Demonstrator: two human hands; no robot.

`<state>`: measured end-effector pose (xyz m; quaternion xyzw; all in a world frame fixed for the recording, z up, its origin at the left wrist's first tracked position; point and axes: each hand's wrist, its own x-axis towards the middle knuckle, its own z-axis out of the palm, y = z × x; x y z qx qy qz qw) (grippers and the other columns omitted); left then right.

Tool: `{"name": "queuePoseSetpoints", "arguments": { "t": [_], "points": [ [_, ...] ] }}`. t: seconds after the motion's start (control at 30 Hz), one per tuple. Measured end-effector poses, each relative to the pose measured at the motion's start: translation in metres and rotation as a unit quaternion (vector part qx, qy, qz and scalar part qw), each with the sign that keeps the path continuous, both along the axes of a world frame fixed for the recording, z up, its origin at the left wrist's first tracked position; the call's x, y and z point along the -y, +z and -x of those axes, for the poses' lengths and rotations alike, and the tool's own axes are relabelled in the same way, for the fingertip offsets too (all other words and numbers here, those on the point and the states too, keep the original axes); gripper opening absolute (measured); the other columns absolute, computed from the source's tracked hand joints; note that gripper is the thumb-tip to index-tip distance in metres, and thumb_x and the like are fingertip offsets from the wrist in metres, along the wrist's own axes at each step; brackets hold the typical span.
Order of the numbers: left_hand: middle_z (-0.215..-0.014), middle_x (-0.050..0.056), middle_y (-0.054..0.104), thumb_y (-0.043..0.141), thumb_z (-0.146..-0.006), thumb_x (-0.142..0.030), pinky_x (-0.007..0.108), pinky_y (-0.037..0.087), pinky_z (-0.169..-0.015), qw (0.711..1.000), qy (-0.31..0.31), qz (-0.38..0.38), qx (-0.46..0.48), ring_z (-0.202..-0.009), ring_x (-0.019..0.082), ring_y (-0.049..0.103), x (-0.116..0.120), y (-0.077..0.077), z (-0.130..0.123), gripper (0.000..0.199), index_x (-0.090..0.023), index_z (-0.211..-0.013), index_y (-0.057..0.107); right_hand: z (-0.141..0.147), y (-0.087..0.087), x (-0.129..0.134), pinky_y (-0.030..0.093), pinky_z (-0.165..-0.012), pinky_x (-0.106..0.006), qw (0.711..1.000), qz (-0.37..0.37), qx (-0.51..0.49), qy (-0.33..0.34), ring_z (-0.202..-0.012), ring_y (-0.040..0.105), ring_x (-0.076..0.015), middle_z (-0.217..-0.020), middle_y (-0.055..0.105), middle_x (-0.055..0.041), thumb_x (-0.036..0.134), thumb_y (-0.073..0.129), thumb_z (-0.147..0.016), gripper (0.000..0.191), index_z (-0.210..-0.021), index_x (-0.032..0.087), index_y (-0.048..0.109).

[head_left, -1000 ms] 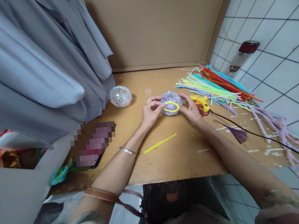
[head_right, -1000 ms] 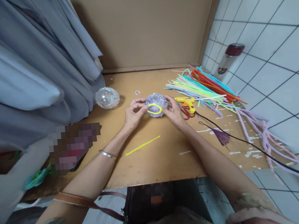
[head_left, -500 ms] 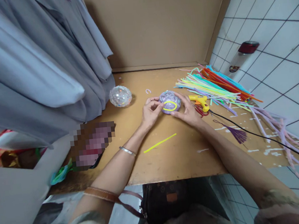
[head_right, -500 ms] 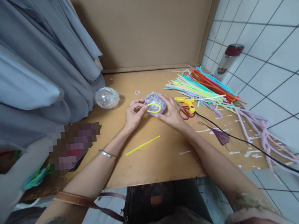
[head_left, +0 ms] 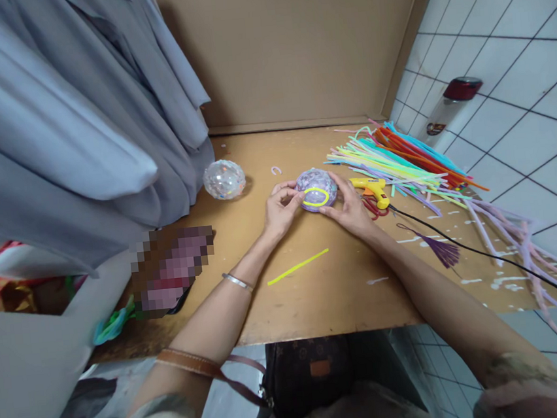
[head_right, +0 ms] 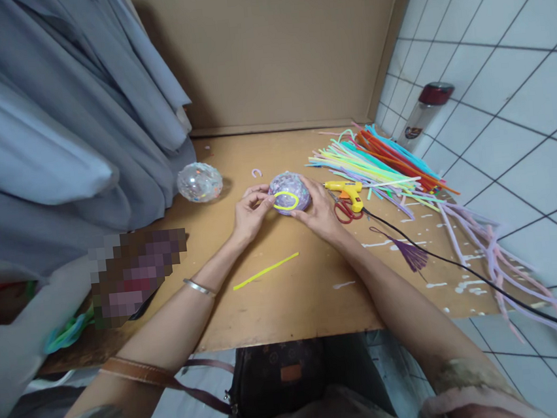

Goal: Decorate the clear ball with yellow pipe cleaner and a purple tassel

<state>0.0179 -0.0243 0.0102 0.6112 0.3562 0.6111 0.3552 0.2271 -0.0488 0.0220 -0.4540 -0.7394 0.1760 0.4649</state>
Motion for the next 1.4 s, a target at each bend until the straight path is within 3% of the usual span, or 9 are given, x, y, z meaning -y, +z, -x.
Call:
{"name": "queuePoseSetpoints", "arguments": {
  "t": [0.17,0.33,0.57,0.9,1.07,1.23,1.3,1.4],
  "points": [
    [-0.113,0.011,0.069,0.082,-0.081,-0.049,0.043,0.052,-0.105,1.000,-0.003,-0.016,0.003,-0.115,0.024,0.066,0.001,0.000,0.000,0.032,-0.019,-0.074,0.073,0.000,-0.009,-0.003,0.046,-0.119,-0.058,0.999,0.016,-0.042,0.015,-0.148,0.048,-0.0351,-0.158,0.050,-0.0137,0.042,0.078,-0.079,0.080,-0.152,0.028,0.047],
    [-0.114,0.011,0.069,0.081,-0.081,-0.048,0.042,0.053,-0.102,1.000,0.020,-0.020,-0.012,-0.113,0.024,0.066,0.003,0.000,-0.002,0.032,-0.018,-0.074,0.073,-0.001,-0.018,-0.009,0.044,-0.120,-0.058,0.999,-0.012,-0.042,0.032,-0.147,0.049,-0.0363,-0.157,0.050,-0.0159,0.046,0.076,-0.081,0.079,-0.151,0.026,0.046],
    [-0.118,0.012,0.067,0.080,-0.083,-0.048,0.044,0.050,-0.107,0.999,0.032,-0.022,-0.023,-0.118,0.025,0.065,0.002,-0.001,-0.001,0.031,-0.019,-0.076,0.073,-0.001,-0.009,-0.006,0.035,-0.125,-0.063,0.997,-0.069,0.031,0.000,-0.147,0.048,-0.0394,-0.155,0.055,-0.0162,0.056,0.073,-0.084,0.082,-0.154,0.025,0.045],
    [-0.116,0.012,0.067,0.080,-0.082,-0.054,0.043,0.048,-0.107,0.999,0.033,-0.025,-0.023,-0.117,0.025,0.064,0.004,0.000,-0.002,0.037,-0.018,-0.076,0.074,-0.005,-0.008,-0.004,0.027,-0.127,-0.066,0.994,-0.055,0.090,-0.007,-0.159,0.032,-0.0386,-0.170,0.037,-0.0160,0.067,0.063,-0.089,0.085,-0.160,0.027,0.038],
    [-0.093,0.007,0.069,0.080,-0.079,-0.060,0.032,0.051,-0.084,0.998,0.053,-0.024,-0.012,-0.091,0.019,0.064,0.006,0.006,-0.002,0.042,-0.019,-0.073,0.074,-0.004,-0.011,-0.004,0.027,-0.128,-0.065,0.994,-0.054,0.094,0.000,-0.159,0.031,-0.0378,-0.169,0.038,-0.0152,0.067,0.062,-0.090,0.082,-0.159,0.028,0.041],
    [-0.066,0.000,0.064,0.079,-0.072,-0.071,0.027,0.045,-0.064,0.999,-0.007,0.040,0.036,-0.062,0.012,0.053,0.015,0.016,-0.006,0.055,-0.017,-0.072,0.071,-0.002,-0.003,0.000,0.034,-0.124,-0.065,0.994,-0.081,0.068,-0.024,-0.152,0.042,-0.0386,-0.163,0.045,-0.0159,0.061,0.066,-0.089,0.075,-0.154,0.028,0.048],
    [-0.060,-0.001,0.063,0.080,-0.068,-0.074,0.026,0.044,-0.062,0.997,-0.030,0.059,0.050,-0.058,0.011,0.051,0.018,0.019,-0.007,0.058,-0.017,-0.069,0.068,-0.001,0.005,0.004,0.042,-0.119,-0.061,0.992,-0.113,0.041,-0.038,-0.143,0.051,-0.0362,-0.153,0.055,-0.0143,0.054,0.066,-0.090,0.064,-0.147,0.028,0.054],
    [-0.056,-0.002,0.061,0.082,-0.064,-0.076,0.025,0.044,-0.061,0.994,-0.044,0.074,0.065,-0.054,0.010,0.049,0.021,0.024,-0.008,0.061,-0.017,-0.064,0.065,0.002,0.014,0.009,0.056,-0.099,-0.052,0.989,-0.140,-0.013,-0.054,-0.112,0.066,-0.0291,-0.122,0.069,-0.0104,0.042,0.064,-0.092,0.044,-0.133,0.028,0.063]
  ]
}}
